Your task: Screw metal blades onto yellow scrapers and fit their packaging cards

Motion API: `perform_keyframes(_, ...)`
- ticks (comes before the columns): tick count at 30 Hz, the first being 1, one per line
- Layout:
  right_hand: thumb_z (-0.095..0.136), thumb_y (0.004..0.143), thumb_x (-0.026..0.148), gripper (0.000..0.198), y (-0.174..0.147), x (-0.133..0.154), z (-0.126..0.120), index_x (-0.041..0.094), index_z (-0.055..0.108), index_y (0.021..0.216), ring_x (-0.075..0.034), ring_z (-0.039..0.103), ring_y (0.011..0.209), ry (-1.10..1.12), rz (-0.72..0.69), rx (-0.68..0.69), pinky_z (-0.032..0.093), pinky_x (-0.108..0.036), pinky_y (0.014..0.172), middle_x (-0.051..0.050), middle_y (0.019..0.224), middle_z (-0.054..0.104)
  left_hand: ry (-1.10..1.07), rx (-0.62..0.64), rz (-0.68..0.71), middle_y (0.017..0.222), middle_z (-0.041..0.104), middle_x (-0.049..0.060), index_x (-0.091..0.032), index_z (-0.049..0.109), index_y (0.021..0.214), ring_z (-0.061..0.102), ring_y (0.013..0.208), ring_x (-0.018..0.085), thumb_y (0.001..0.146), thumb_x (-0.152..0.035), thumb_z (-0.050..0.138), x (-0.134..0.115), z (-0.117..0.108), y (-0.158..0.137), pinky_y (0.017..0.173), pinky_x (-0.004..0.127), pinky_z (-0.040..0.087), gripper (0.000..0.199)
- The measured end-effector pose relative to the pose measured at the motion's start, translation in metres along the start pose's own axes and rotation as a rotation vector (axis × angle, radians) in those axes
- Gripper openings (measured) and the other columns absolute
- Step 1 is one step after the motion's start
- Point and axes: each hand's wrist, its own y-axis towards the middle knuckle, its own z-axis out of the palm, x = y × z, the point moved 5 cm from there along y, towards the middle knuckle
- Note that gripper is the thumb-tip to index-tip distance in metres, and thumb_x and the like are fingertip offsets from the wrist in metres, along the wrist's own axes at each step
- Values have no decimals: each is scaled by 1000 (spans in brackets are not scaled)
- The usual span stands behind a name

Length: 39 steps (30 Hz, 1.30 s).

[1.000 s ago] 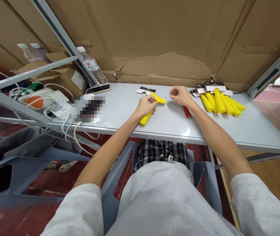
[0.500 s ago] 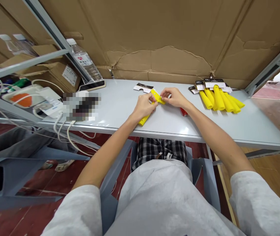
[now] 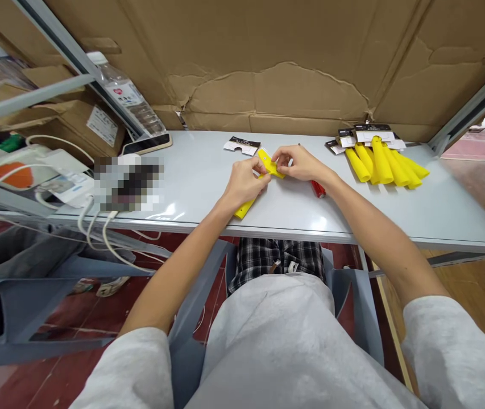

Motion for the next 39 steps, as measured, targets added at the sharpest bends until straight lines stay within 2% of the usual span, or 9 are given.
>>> perform_keyframes(4,67,80,14,37,-2,4,-2,14,75,115,-14,66,84,-42,43,35,49,-26,83,-5,95,77,17,-4,35,72,72,-2,-22,60,81,67,52,15,79,-18,70,1,1,0,57,28,51,11)
perform_keyframes(8,68,80,15,36,-5,10,-2,15,75,115,-15,65,86,-95,17,46,50,-29,86,-5,97,77,26,-6,36,71,71,-2,-23,60,82,67,54,15,80,-20,71,7,2,0,56,28,51,12)
perform_keyframes(14,70,88,26,33,-8,21,-2,17,75,119,-18,68,94,-181,19,74,52,-35,98,-7,102,77,57,-16,66,79,73,1,-23,62,82,73,74,19,81,-23,75,10,1,1,64,28,56,13)
perform_keyframes(21,67,97,43,37,-8,22,-4,21,73,126,-23,69,106,-248,90,71,52,-40,106,-9,109,77,43,-7,77,86,73,4,-24,59,80,75,86,22,83,-22,77,9,1,2,70,32,60,19)
perform_keyframes(31,66,95,50,41,-8,23,-5,23,73,125,-23,70,102,-304,103,66,55,-42,105,-9,111,78,16,-9,66,82,71,2,-23,59,80,72,71,18,81,-23,79,9,2,1,59,29,55,20)
perform_keyframes(35,63,97,51,37,-7,14,-16,25,75,120,-23,69,106,-367,158,39,54,-41,106,-10,114,77,6,-6,46,89,71,2,-24,62,87,72,69,17,82,-26,79,12,0,1,57,29,53,18)
perform_keyframes(39,68,94,53,39,-7,-14,-32,23,75,118,-28,67,111,-430,216,-6,53,-46,108,-11,112,77,43,-66,59,103,74,3,-25,64,94,74,79,19,83,-30,77,19,-16,5,64,32,56,17)
